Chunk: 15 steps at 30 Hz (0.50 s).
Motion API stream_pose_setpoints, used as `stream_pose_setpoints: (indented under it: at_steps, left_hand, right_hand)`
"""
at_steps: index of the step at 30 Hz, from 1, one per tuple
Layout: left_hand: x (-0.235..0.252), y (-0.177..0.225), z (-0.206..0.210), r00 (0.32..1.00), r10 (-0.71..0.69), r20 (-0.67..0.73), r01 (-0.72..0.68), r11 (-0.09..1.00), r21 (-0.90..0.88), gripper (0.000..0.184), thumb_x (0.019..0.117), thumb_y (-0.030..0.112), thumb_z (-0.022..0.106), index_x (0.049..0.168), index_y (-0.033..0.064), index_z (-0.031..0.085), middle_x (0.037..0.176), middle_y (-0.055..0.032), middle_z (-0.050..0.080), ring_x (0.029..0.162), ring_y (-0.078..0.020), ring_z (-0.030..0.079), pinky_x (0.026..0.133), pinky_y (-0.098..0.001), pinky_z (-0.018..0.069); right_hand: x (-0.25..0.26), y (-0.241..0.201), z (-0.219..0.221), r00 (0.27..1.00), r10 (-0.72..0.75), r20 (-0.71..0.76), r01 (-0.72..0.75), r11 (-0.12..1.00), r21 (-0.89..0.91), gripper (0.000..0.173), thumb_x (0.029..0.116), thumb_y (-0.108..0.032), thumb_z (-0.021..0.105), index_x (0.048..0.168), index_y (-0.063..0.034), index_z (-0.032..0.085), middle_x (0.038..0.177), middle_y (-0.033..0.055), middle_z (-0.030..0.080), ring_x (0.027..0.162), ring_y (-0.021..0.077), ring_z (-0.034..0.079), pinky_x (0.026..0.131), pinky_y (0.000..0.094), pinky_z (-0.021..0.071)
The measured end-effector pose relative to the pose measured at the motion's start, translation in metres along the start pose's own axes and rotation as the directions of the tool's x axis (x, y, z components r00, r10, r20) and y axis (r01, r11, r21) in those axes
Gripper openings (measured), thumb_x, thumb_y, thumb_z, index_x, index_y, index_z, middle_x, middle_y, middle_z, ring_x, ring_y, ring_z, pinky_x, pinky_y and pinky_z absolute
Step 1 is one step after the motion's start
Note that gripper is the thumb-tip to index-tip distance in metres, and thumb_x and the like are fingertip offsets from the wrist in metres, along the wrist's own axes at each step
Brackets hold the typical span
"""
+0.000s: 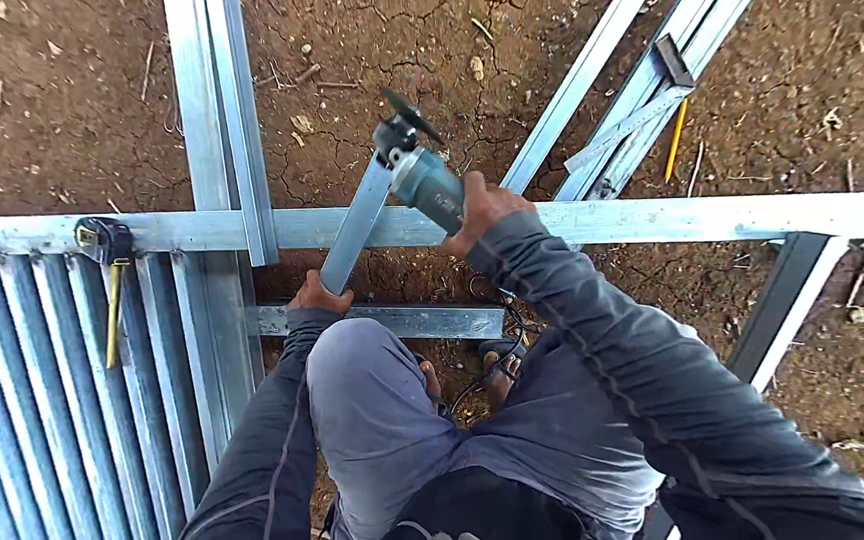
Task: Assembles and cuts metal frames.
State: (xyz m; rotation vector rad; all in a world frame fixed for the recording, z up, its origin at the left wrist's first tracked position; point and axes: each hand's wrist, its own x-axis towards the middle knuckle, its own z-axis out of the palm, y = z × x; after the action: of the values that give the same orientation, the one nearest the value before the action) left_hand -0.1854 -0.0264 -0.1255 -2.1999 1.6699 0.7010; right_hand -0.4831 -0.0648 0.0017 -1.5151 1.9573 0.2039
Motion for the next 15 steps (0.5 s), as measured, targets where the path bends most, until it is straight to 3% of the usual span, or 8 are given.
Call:
stream_pose_setpoints:
  at_steps: [6, 12, 13, 15]
  left_hand:
    - [-0.002, 0.001, 0.007, 0.998, -0.005, -0.07, 0.006, 1.0, 0.0, 0.075, 0.0801, 0.046, 0.079, 0.135, 0.0012, 0.055, 0.116, -0.0265, 0.071, 0.104, -0.0455, 0.071, 0.087, -0.0661, 0.0543]
    - [-0.005, 0.003, 0.014, 0.989, -0.016, -0.147, 0.018, 1.0, 0.011, 0.073, 0.0791, 0.042, 0.08, 0.134, 0.0002, 0.055, 0.116, -0.0266, 0.071, 0.102, -0.0454, 0.072, 0.085, -0.0667, 0.0543]
    - [-0.006, 0.004, 0.013, 0.989, -0.022, -0.147, 0.024, 1.0, 0.011, 0.073, 0.0793, 0.042, 0.08, 0.134, 0.0001, 0.055, 0.116, -0.0266, 0.071, 0.103, -0.0454, 0.072, 0.086, -0.0668, 0.0542]
    - [-0.006, 0.006, 0.014, 0.988, -0.029, -0.154, 0.031, 0.999, 0.009, 0.074, 0.0792, 0.04, 0.081, 0.135, -0.0004, 0.055, 0.118, -0.0271, 0.071, 0.103, -0.0461, 0.072, 0.086, -0.0672, 0.0542]
  right_hand:
    - [0.013, -0.028, 0.009, 0.997, -0.025, 0.078, 0.027, 0.999, -0.025, 0.087, 0.0717, -0.039, 0.084, 0.144, -0.0087, 0.046, 0.112, 0.0223, 0.071, 0.103, 0.0422, 0.071, 0.08, 0.0625, 0.0562]
    - [0.024, -0.041, 0.012, 0.989, -0.028, 0.144, 0.029, 1.0, -0.008, 0.087, 0.0749, -0.034, 0.084, 0.148, -0.009, 0.043, 0.117, 0.0219, 0.07, 0.109, 0.0412, 0.07, 0.086, 0.0621, 0.0555]
    - [0.017, -0.046, 0.001, 0.982, -0.033, 0.187, 0.033, 0.999, 0.003, 0.084, 0.0784, -0.03, 0.082, 0.149, -0.0074, 0.043, 0.124, 0.0222, 0.068, 0.115, 0.0412, 0.068, 0.091, 0.0617, 0.054]
    - [-0.012, -0.063, -0.046, 0.94, -0.061, 0.334, 0.039, 0.997, 0.071, 0.068, 0.0936, -0.017, 0.072, 0.151, 0.0011, 0.04, 0.142, 0.0254, 0.057, 0.133, 0.0416, 0.056, 0.106, 0.0597, 0.0447]
